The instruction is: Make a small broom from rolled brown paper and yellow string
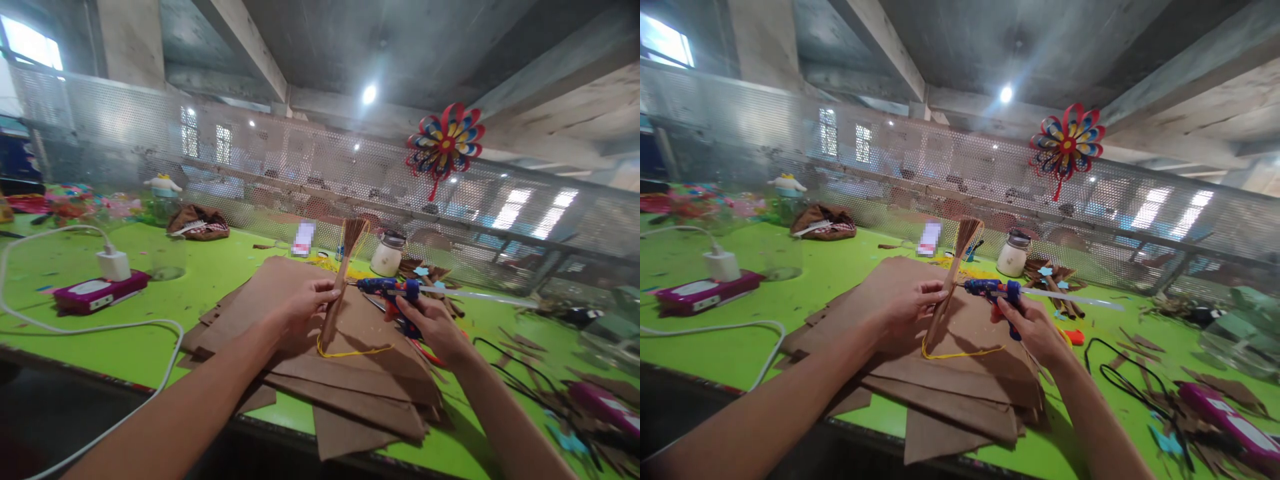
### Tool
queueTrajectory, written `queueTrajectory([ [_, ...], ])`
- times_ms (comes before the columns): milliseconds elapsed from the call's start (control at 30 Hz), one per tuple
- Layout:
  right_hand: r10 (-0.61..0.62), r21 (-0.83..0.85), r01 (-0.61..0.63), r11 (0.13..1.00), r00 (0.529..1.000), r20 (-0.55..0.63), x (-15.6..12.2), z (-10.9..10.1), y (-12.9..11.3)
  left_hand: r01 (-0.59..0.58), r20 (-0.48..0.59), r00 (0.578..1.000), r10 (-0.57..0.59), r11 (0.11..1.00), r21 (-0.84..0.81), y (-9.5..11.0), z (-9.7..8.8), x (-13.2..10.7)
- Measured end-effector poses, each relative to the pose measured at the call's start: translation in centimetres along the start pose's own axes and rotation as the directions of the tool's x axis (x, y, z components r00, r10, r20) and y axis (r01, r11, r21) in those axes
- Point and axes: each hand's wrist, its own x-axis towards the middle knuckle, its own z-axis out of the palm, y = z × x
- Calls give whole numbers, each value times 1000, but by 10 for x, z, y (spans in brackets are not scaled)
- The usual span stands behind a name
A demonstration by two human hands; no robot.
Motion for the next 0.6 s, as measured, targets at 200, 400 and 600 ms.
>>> queueTrajectory([
  [200, -14, 30, 15, 999, 1000, -10, 0, 1, 0, 15, -13, 1000, -14, 999, 49, -1, -1, -1],
  [400, 23, -20, -23, 1000, 1000, 0, -1, 3, -2, 7, -15, 1000, -6, 998, 68, 3, 1, -2],
  [600, 19, -34, -18, 999, 1000, 17, -2, 3, -2, 12, -39, 999, -10, 999, 50, 6, 3, -3],
])
